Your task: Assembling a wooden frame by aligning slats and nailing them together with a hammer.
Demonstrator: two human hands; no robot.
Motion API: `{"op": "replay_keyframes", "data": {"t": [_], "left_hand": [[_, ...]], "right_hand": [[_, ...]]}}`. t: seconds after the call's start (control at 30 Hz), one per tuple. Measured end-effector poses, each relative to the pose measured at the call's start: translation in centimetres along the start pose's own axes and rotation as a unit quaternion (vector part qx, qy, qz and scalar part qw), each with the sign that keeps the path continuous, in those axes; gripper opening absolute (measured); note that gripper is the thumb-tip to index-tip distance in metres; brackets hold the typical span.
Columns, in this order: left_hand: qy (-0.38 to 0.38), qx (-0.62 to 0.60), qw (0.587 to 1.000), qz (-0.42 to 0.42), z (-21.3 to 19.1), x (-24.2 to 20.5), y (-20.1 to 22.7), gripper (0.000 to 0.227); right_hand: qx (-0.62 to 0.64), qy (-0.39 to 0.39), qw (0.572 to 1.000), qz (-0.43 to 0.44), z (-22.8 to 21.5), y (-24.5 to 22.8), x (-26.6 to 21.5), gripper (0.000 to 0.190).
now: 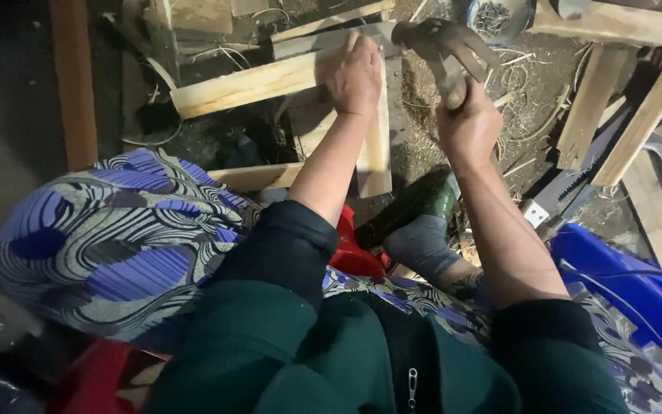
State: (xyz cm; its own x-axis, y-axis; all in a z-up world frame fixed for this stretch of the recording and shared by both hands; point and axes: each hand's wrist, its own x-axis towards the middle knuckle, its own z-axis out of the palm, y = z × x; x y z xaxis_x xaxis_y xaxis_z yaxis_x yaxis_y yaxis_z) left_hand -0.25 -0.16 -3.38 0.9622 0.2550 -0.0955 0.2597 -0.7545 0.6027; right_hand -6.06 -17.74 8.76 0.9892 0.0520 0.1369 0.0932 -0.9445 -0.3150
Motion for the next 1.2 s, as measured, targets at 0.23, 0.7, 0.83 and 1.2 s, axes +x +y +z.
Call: {"op": "replay_keyframes", "data": {"t": [0.23, 0.7, 0.83, 1.2], "left_hand": [[-0.041, -0.031, 0.999, -0.014, -0.7, 0.3, 0.3, 0.016], [0.025, -0.025, 0.998, 0.044, 0.2, 0.3, -0.7, 0.013], [-0.052, -0.114, 0.992, -0.027, -0.5, 1.6, 0.9, 0.011], [-0.133, -0.215, 0.946, -0.205, -9.1, 1.5, 3.4, 0.025]], "right_hand": [[-0.086, -0.002, 0.996, -0.028, 1.6, -0.4, -0.8, 0.015], [-0.107, 0.004, 0.994, -0.013, 2.3, -0.4, -0.4, 0.013], [-0.084, 0.03, 0.996, -0.005, 1.8, -0.6, 0.1, 0.013], [-0.071, -0.013, 0.997, 0.012, 2.7, -0.6, -0.8, 0.017]]}}
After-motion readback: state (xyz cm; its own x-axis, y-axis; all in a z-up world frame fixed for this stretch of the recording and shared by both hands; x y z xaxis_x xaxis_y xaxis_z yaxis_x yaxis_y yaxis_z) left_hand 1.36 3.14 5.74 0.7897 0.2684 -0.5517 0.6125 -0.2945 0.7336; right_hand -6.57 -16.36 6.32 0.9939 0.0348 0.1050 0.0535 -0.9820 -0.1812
